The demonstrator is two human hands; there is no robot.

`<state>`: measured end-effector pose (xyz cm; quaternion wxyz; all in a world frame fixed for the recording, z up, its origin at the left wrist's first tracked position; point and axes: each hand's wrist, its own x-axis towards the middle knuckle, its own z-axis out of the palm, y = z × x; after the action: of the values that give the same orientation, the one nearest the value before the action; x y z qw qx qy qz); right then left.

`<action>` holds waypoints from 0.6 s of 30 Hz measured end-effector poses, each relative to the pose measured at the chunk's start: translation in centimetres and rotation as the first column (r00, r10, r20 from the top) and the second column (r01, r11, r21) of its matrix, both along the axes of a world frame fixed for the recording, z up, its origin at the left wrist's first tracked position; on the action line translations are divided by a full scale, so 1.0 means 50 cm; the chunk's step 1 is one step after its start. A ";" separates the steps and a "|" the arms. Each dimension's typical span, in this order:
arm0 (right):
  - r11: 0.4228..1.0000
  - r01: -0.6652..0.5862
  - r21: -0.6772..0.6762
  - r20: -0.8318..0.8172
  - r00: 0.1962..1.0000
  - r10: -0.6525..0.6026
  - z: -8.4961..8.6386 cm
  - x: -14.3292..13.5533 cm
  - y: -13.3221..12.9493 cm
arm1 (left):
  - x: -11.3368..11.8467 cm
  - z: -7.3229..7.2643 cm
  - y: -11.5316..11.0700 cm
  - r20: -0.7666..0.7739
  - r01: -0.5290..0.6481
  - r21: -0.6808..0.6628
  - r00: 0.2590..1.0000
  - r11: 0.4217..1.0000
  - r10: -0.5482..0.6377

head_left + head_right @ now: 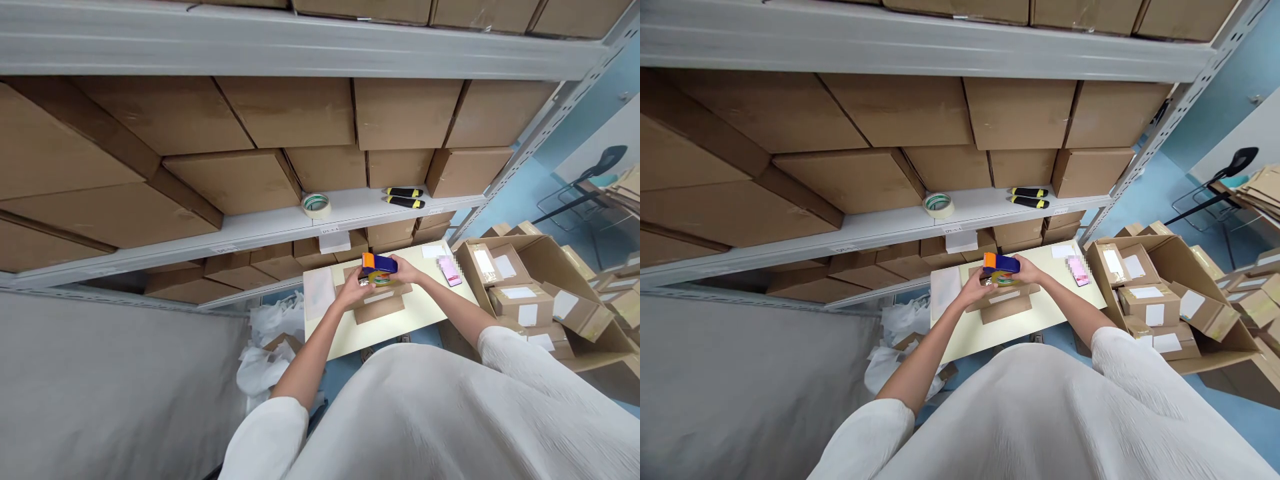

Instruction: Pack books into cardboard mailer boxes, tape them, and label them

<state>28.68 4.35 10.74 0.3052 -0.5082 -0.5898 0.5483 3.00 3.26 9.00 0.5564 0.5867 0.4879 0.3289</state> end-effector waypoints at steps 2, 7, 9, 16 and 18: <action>1.000 0.004 0.001 -0.001 1.000 -0.004 -0.010 -0.017 -0.004 | -0.005 -0.001 -0.007 -0.024 0.008 -0.029 1.000 1.000 -0.009; 1.000 -0.025 0.000 0.015 1.000 0.025 -0.018 -0.033 -0.002 | -0.017 -0.003 -0.017 -0.039 -0.009 -0.078 0.999 0.997 0.006; 0.998 -0.062 0.006 0.058 0.996 0.062 -0.012 -0.028 0.004 | -0.023 -0.004 -0.019 -0.059 -0.015 -0.068 0.998 0.998 0.011; 0.976 -0.215 0.030 0.199 0.958 0.205 0.010 0.008 0.020 | -0.033 -0.015 -0.023 0.020 -0.015 -0.086 1.000 0.996 0.016; 0.971 -0.223 0.080 0.235 0.951 0.199 0.006 0.014 0.019 | -0.033 -0.020 -0.023 0.023 -0.027 -0.095 0.999 0.995 0.029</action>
<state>29.40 5.29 11.01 0.2023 -0.4842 -0.6998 0.4847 1.33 2.08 8.02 0.5850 0.5487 0.5042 0.3203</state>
